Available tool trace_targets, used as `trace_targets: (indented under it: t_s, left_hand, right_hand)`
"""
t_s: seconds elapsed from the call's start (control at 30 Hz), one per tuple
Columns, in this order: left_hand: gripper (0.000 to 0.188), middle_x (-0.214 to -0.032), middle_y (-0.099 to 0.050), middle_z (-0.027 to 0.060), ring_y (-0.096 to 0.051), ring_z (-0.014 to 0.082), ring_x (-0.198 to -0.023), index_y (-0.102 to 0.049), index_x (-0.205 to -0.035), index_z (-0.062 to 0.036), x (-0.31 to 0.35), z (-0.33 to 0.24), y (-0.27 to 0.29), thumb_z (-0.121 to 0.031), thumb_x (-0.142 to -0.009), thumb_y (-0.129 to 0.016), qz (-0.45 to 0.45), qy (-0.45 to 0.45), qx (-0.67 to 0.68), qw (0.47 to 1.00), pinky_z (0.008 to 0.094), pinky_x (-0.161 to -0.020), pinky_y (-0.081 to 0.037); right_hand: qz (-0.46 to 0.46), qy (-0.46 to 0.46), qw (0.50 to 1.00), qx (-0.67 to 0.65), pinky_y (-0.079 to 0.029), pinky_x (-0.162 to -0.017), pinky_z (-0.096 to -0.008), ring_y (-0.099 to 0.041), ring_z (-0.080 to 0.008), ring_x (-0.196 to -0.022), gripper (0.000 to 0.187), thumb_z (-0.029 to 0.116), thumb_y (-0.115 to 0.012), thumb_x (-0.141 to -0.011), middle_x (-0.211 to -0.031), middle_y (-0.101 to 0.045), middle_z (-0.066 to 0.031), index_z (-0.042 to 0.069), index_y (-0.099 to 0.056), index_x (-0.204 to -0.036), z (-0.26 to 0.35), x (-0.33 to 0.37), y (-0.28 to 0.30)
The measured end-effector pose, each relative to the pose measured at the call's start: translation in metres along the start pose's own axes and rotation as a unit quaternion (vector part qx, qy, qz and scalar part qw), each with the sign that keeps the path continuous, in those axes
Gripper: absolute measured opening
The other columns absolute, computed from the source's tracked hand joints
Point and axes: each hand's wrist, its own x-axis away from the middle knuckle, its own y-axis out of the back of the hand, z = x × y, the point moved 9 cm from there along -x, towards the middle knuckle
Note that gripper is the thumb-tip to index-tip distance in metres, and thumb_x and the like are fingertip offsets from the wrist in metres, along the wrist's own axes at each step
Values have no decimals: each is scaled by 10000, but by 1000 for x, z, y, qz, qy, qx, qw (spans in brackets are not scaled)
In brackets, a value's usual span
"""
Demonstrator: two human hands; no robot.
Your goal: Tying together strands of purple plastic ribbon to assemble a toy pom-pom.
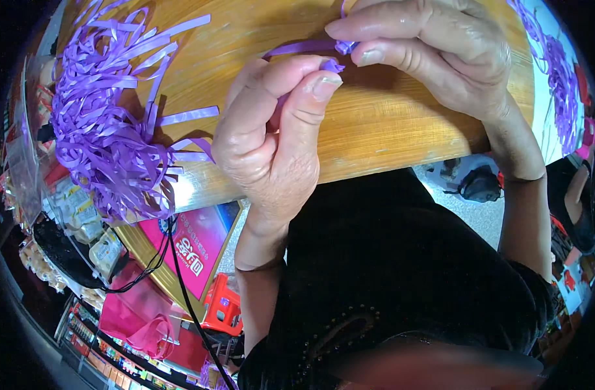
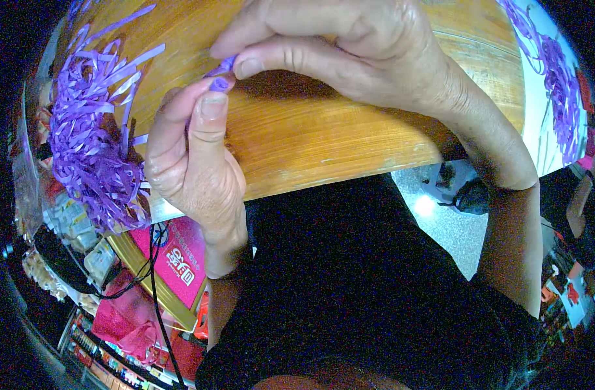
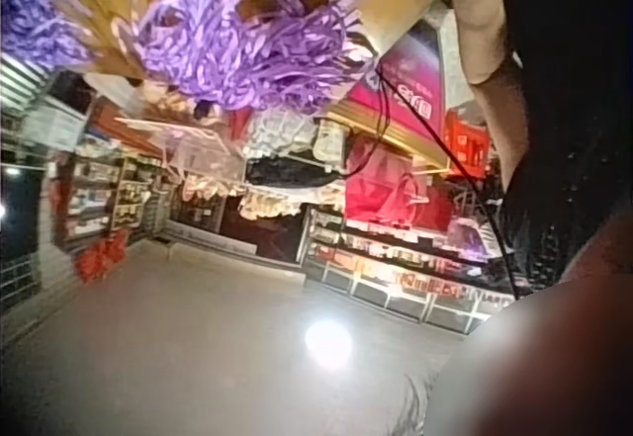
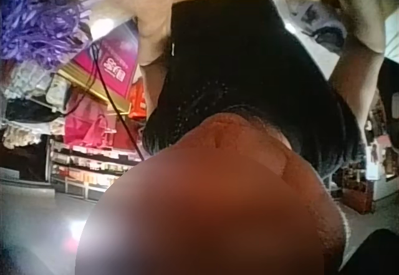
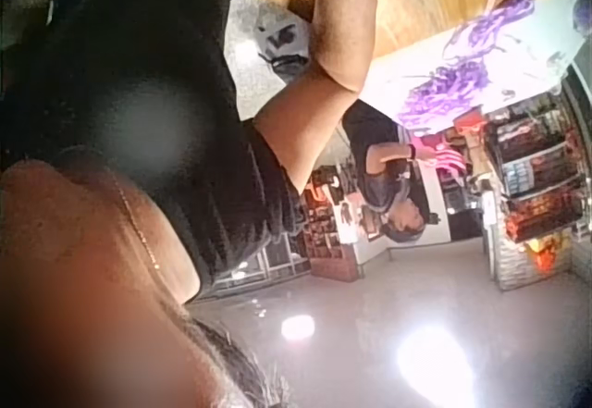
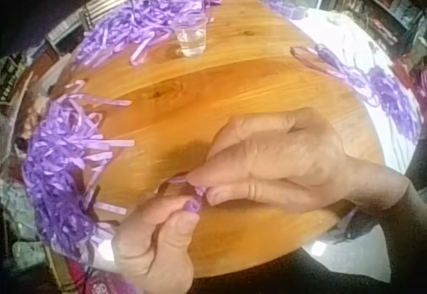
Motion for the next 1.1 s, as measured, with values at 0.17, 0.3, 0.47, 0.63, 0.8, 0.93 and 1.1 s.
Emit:
trace_targets:
  t_s: [0.17, 0.3, 0.47, 0.63, 0.8, 0.93, 1.1]
  left_hand:
    - [112, -854, -573, 37, -499, 75, -726, -656, -900, -11, -2, 3, -3, 13, -790, -664, 9, -11, 37, 999, 191, -629, -392]
    - [139, -1010, -583, 119, -544, 149, -858, -647, -938, 1, -6, 3, -5, 13, -800, -630, 32, -18, 56, 998, 264, -772, -433]
    - [152, -1160, -562, 215, -579, 239, -976, -649, -955, -2, -8, 0, -29, 8, -810, -605, 94, -27, 150, 984, 354, -892, -453]
    - [162, -1106, -591, 178, -596, 204, -937, -650, -944, 7, -6, 4, -23, 32, -785, -634, 52, 1, 200, 978, 304, -855, -471]
    - [176, -1057, -604, 135, -601, 159, -901, -646, -935, 20, -3, 6, -17, 59, -764, -657, 10, 27, 202, 979, 246, -805, -490]
    - [183, -1034, -604, 123, -579, 162, -928, -646, -936, 17, 2, 9, -17, 74, -762, -650, 19, 64, 273, 960, 263, -840, -469]
    - [172, -1032, -605, 116, -568, 165, -942, -644, -940, 15, 8, 15, -19, 76, -779, -631, 16, 125, 372, 920, 290, -875, -444]
  right_hand:
    - [-32, -56, 994, -87, -526, -694, -226, -634, -151, -778, 261, 9, -626, -812, -893, -649, -109, -23, -609, -1071, -15, 3, -2]
    - [-53, -62, 973, -215, -503, -745, -215, -621, -125, -820, 360, -3, -591, -842, -897, -648, -99, -7, -523, -1195, -30, 10, -6]
    - [-22, 273, 903, -330, -480, -753, -204, -608, -105, -841, 465, -25, -534, -874, -879, -645, -77, 17, -387, -1313, -10, 1, -15]
    - [19, 61, 971, -231, -486, -710, -203, -613, -102, -811, 458, 7, -540, -881, -864, -647, -67, 18, -391, -1313, 1, 0, -7]
    - [-22, -79, 989, -126, -485, -684, -197, -616, -103, -762, 409, 61, -586, -860, -849, -650, -57, 8, -478, -1252, -13, 10, 0]
    - [-33, 35, 998, 28, -482, -722, -220, -604, -139, -825, 333, 101, -637, -817, -935, -639, -80, 18, -595, -1137, 8, 5, 3]
    - [-7, 421, 906, -37, -479, -793, -252, -578, -165, -936, 315, 58, -661, -781, -1085, -595, -106, 61, -639, -1095, 18, 9, -14]
